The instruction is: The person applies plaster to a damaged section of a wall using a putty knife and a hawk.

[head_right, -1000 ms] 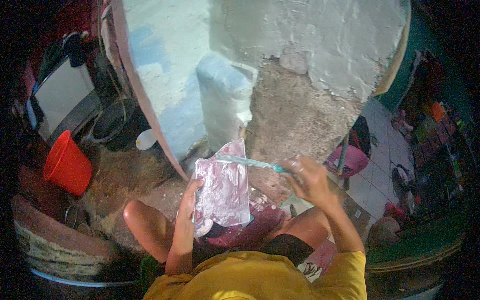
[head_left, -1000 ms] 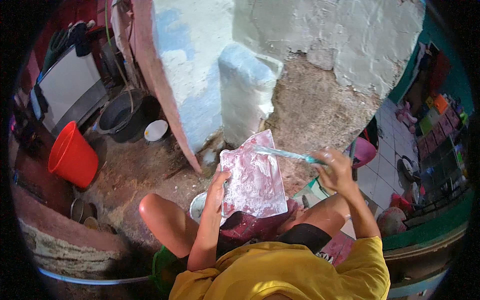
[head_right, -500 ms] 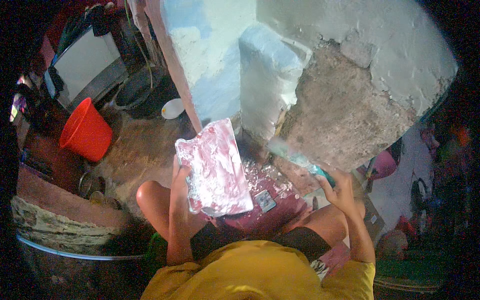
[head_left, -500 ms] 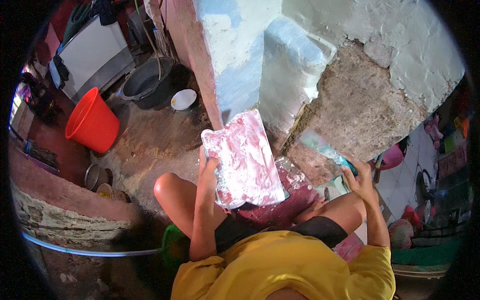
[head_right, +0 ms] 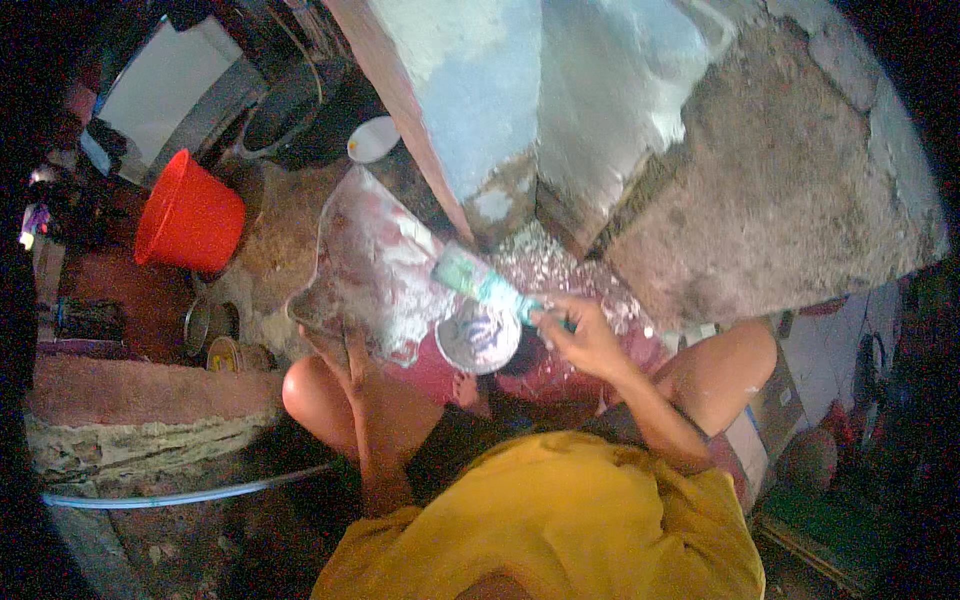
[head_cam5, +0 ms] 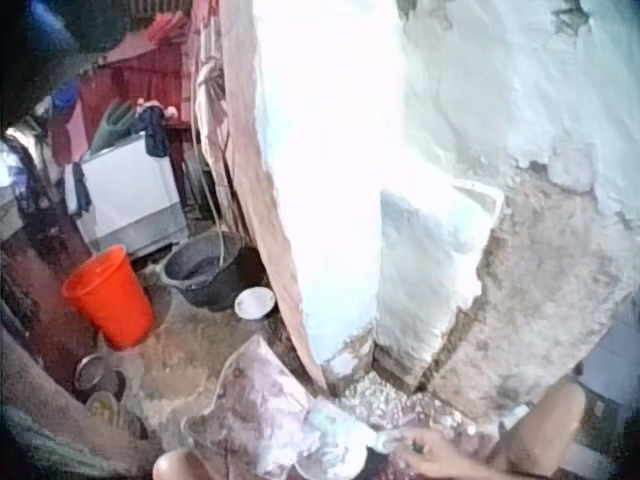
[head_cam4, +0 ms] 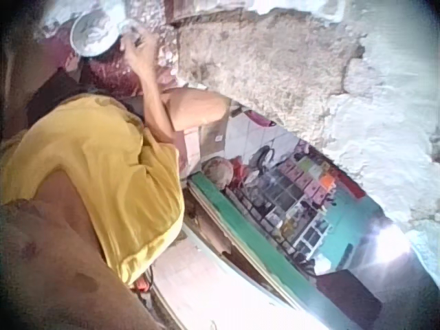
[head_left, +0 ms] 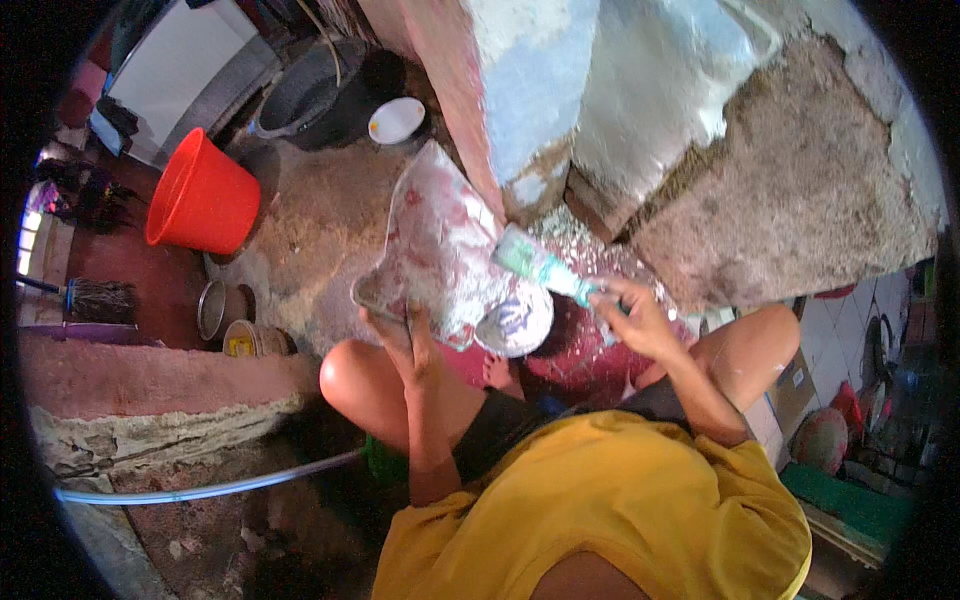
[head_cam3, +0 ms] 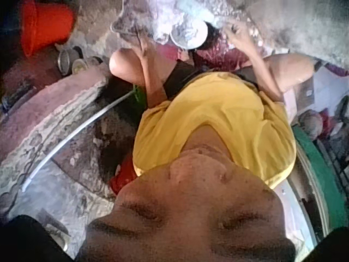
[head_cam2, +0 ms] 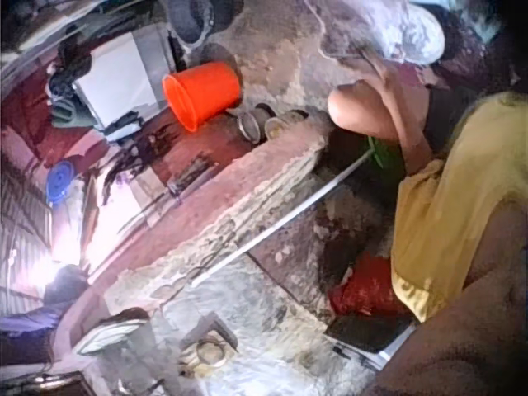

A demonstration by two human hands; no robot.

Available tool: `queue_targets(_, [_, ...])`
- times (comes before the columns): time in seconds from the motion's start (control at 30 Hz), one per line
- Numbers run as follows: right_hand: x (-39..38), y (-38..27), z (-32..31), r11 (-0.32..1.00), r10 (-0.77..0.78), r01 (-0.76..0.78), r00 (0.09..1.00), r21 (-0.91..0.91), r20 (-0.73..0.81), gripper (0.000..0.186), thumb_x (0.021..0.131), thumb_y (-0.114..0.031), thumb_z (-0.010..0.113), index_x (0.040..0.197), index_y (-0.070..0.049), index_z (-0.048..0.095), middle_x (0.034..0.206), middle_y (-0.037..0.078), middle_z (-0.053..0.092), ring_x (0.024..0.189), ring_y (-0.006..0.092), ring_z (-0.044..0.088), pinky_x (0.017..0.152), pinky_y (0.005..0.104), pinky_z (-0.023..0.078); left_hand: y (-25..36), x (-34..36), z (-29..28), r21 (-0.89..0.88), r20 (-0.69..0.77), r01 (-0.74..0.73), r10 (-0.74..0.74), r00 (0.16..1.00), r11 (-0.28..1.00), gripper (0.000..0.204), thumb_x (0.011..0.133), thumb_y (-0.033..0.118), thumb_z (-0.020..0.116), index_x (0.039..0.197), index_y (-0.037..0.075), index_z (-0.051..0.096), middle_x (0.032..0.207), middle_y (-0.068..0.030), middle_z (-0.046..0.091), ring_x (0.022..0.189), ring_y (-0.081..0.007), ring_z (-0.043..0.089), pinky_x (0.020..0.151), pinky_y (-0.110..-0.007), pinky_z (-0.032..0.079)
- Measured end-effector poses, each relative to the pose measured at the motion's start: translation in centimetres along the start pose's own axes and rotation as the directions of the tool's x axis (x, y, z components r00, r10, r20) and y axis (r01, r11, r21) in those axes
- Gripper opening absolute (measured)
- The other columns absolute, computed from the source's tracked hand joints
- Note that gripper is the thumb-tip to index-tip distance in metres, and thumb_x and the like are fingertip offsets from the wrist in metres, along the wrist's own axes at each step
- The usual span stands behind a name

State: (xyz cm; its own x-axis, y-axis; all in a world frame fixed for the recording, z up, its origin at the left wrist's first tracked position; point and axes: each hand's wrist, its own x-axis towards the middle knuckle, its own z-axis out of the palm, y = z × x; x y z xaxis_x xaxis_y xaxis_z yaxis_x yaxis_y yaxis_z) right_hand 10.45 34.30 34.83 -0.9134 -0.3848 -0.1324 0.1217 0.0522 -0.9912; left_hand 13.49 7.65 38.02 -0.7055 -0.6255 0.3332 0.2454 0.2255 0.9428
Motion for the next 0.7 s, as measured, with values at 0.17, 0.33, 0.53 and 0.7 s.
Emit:
queue_targets(0.17, [1.6,-0.4,1.8,0.999,0.037,-0.038,0.998,0.02,0.043,0.028,0.09,-0.014,0.056,0.116,-0.003,0.057,0.062,-0.003,0.053,0.051,0.0032,0.043,0.045,0.0203,0.035,-0.2,1.4,-2.1,-0.112,0.057,0.003,0.004,0.998,0.994,0.047,0.085,-0.001,0.044,0.129,0.003,0.028,0.113,-0.0067,0.042,0.095,-0.0144,0.042,0.084,-0.028,0.036])
queue_targets(0.33, [2.7,-1.0,2.4,0.998,0.014,-0.013,1.0,0.06,-0.024,0.029,0.089,-0.016,0.057,0.116,-0.004,0.056,0.063,-0.003,0.053,0.049,0.0033,0.042,0.041,0.0188,0.033,-1.3,1.3,-1.5,-0.081,0.205,-0.004,0.021,0.979,0.997,0.043,0.084,-0.003,0.043,0.126,0.001,0.034,0.108,-0.0073,0.046,0.093,-0.0151,0.044,0.083,-0.028,0.036])
queue_targets(0.53, [3.7,-1.3,-0.9,0.896,-0.422,0.385,0.892,-0.221,-0.16,0.042,0.077,-0.017,0.071,0.115,-0.006,0.056,0.101,0.005,0.059,0.099,0.0157,0.054,0.088,0.0323,0.044,-3.4,0.3,1.9,0.408,0.375,0.022,-0.19,0.908,0.913,0.057,0.086,0.003,0.047,0.137,-0.005,0.022,0.136,-0.0245,0.034,0.126,-0.0322,0.033,0.107,-0.04,0.021])
queue_targets(0.7, [-1.0,-10.9,-6.5,0.879,-0.425,0.362,0.891,-0.31,-0.163,0.042,0.077,-0.02,0.072,0.111,-0.006,0.054,0.096,0.007,0.06,0.087,0.0162,0.06,0.077,0.0308,0.046,-1.1,-1.1,6.1,-0.306,0.496,0.534,-0.347,0.796,0.788,0.062,0.085,0.013,0.046,0.14,-0.001,0.019,0.139,-0.0173,0.031,0.125,-0.027,0.033,0.105,-0.036,0.023])
